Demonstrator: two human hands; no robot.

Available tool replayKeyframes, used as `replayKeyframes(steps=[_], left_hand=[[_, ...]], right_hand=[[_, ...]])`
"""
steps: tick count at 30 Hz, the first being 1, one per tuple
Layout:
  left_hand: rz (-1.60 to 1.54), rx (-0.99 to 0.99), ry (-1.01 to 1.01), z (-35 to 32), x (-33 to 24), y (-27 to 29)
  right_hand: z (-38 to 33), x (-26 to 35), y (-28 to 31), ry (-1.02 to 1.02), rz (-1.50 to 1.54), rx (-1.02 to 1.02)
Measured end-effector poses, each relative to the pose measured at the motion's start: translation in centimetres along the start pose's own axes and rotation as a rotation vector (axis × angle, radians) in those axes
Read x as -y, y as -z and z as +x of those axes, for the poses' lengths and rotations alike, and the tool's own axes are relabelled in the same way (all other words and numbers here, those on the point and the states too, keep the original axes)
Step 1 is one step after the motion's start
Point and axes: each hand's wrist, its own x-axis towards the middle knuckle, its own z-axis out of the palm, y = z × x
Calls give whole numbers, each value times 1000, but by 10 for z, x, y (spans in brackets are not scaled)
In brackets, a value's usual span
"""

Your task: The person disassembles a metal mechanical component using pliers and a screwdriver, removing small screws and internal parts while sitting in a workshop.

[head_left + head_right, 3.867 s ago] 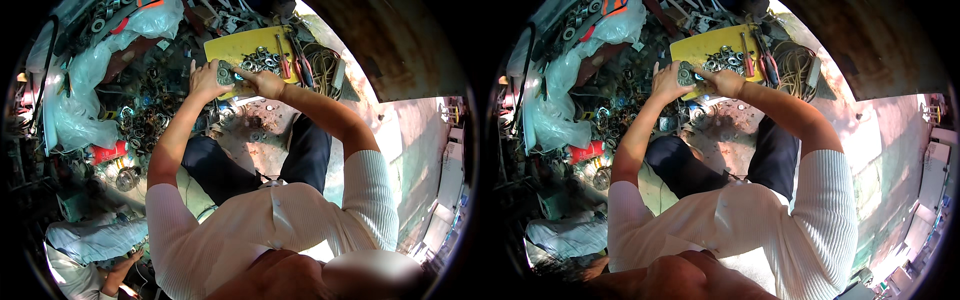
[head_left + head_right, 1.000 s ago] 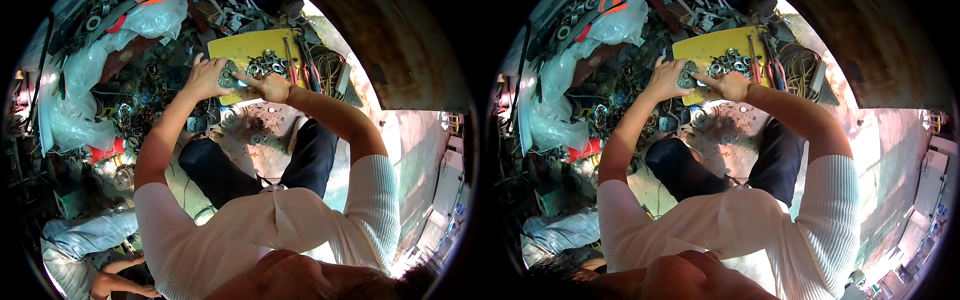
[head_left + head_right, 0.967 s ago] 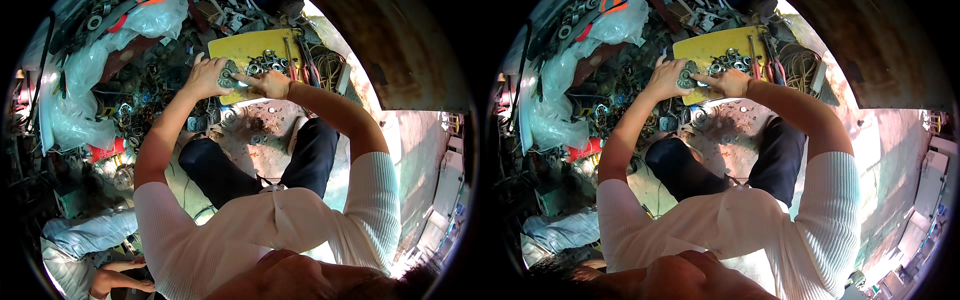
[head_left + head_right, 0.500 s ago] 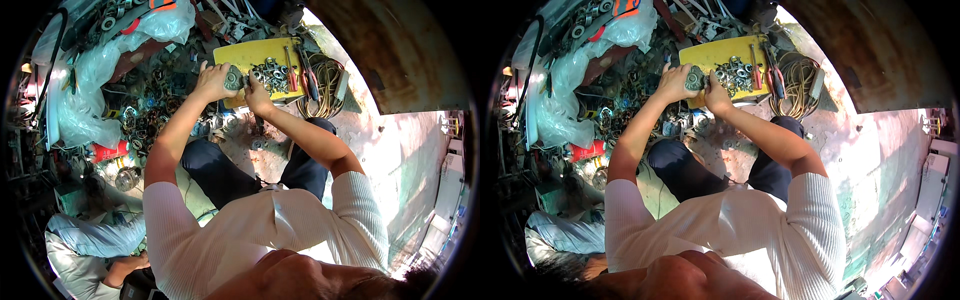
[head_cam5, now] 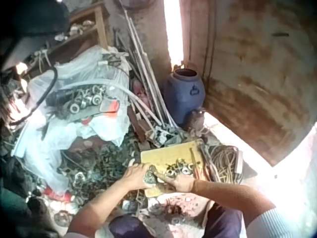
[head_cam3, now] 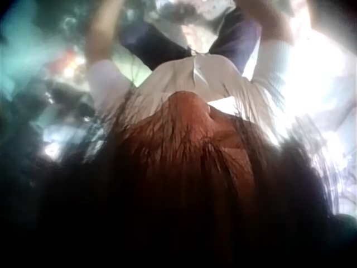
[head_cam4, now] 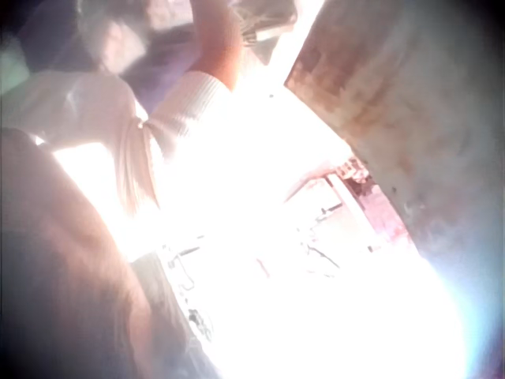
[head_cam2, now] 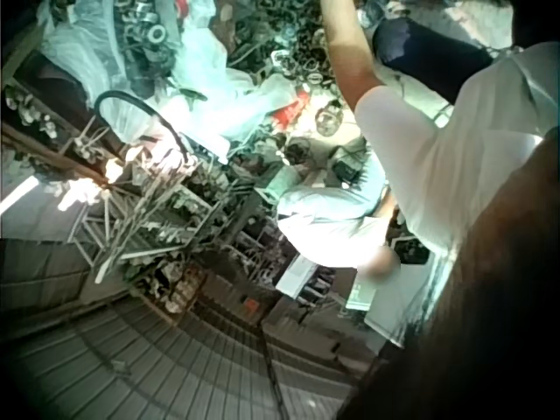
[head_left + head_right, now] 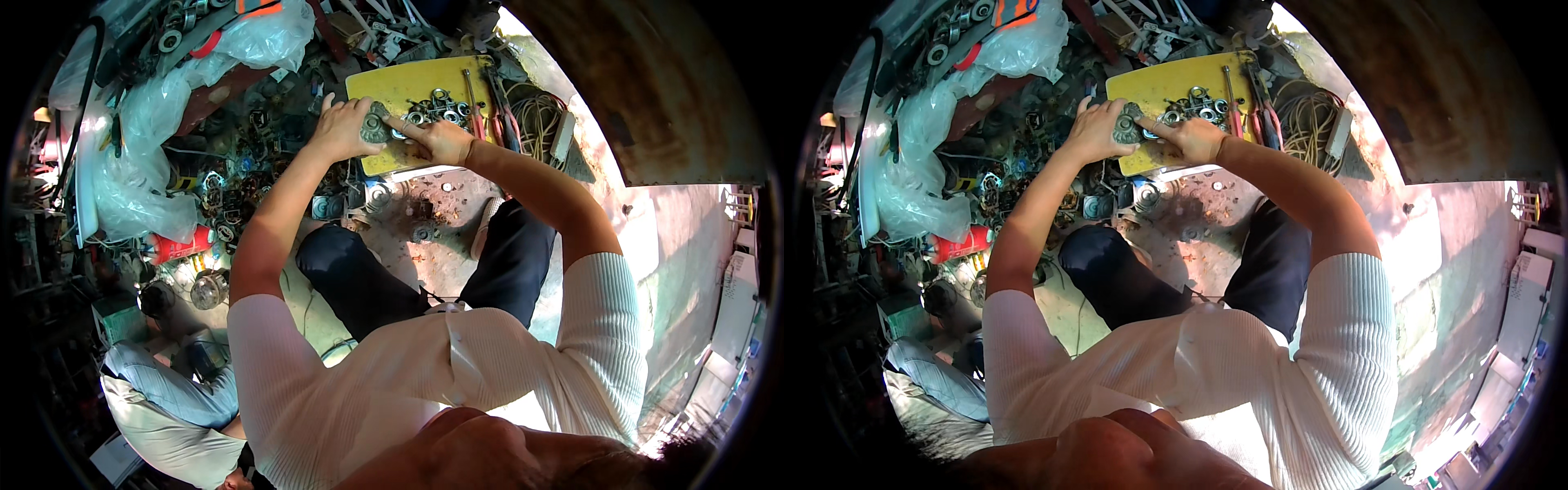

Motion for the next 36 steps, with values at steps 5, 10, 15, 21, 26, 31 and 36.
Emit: replayKeyframes(steps=[5,10,15,21,26,31,36], left_hand=[[-6,-15,-18,5,-2,-1],[9,51,47,-4,-4,7],[-14,10,22,-2,-8,3],[-19,-25,6,0,-9,-4],[-3,-10,14,-1,-8,-4],[-29,10,31,-3,-8,-1],[63,89,74,-4,-22,15]], right_hand=[[6,-21,11,123,-149,146],[-7,23,17,-174,19,-130],[-11,-29,28,-690,-52,-422],[-23,-95,28,-770,-220,-586],[-41,-81,3,-687,-203,-821],[-55,-29,-13,-738,-420,-637],[-60,-32,-24,-818,-437,-638]])
